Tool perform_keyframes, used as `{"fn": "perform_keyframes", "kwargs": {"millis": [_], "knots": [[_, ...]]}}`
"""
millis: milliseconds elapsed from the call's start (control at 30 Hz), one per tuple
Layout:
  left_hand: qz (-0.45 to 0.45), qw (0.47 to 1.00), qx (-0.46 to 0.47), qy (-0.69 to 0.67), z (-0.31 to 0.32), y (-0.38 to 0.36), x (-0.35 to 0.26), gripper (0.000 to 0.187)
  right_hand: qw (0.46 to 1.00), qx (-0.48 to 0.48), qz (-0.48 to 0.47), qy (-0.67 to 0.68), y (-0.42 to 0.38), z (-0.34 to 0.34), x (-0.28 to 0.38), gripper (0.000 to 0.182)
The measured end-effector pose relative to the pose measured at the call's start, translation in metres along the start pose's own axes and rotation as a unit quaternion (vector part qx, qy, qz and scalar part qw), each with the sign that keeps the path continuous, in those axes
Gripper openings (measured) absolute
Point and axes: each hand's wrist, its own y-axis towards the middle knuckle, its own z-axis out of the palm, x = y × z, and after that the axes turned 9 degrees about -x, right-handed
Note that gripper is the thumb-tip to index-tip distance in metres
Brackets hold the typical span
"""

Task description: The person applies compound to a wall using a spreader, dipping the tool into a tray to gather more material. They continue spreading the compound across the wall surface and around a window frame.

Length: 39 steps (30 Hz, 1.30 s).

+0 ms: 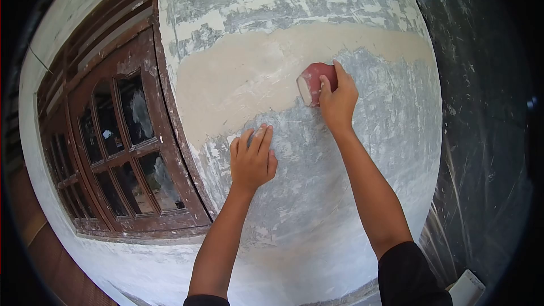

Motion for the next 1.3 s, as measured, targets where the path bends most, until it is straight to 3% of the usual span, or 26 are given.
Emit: {"fn": "perform_keyframes", "kwargs": {"millis": [33,133,200,300,367,600,733,833,900,1033,1100,1200,1300], "knots": [[0.000,1.000,-0.001,0.000,0.001,0.000,0.000,0.050,0.996,-0.085,0.007,-0.037,0.007,-0.005,-0.006,0.046],[-0.001,1.000,-0.001,0.006,0.002,0.000,0.000,0.051,0.997,-0.080,0.009,0.003,0.004,-0.008,0.012,0.046],[-0.001,1.000,-0.004,-0.001,0.001,0.000,0.000,0.050,0.997,0.012,-0.015,0.068,-0.011,0.005,0.047,0.045],[0.000,1.000,0.000,-0.018,0.001,-0.002,0.003,0.048,0.985,0.077,-0.055,0.147,-0.031,0.038,0.075,0.046],[0.001,1.000,-0.002,-0.022,0.000,-0.003,0.003,0.047,0.986,0.122,-0.031,0.112,-0.032,0.041,0.073,0.046],[-0.001,1.000,-0.006,-0.030,0.004,-0.004,0.002,0.045,0.991,-0.109,0.049,-0.061,0.002,-0.007,0.004,0.044],[0.007,1.000,-0.010,-0.027,0.002,-0.003,0.002,0.042,0.994,0.011,-0.023,0.110,-0.026,0.018,0.063,0.042],[0.004,0.999,0.000,-0.033,0.000,-0.003,0.002,0.041,0.985,0.093,-0.009,0.143,-0.039,0.033,0.074,0.042],[0.003,1.000,-0.003,-0.030,0.001,-0.002,0.002,0.041,0.996,0.053,0.007,0.079,-0.026,0.035,0.056,0.042],[-0.003,0.999,0.000,-0.034,0.003,-0.005,0.001,0.042,0.990,-0.120,0.036,-0.065,0.023,-0.001,-0.007,0.042],[0.006,1.000,-0.005,-0.018,0.003,-0.003,0.001,0.041,0.990,-0.133,0.002,-0.046,0.029,-0.011,-0.008,0.042],[0.006,1.000,-0.006,-0.023,0.002,-0.003,0.002,0.041,0.997,-0.033,-0.039,0.064,0.005,-0.002,0.031,0.043],[0.005,1.000,0.000,-0.021,0.002,-0.003,0.002,0.041,0.986,0.149,0.031,0.073,-0.016,0.004,0.046,0.042]]}}
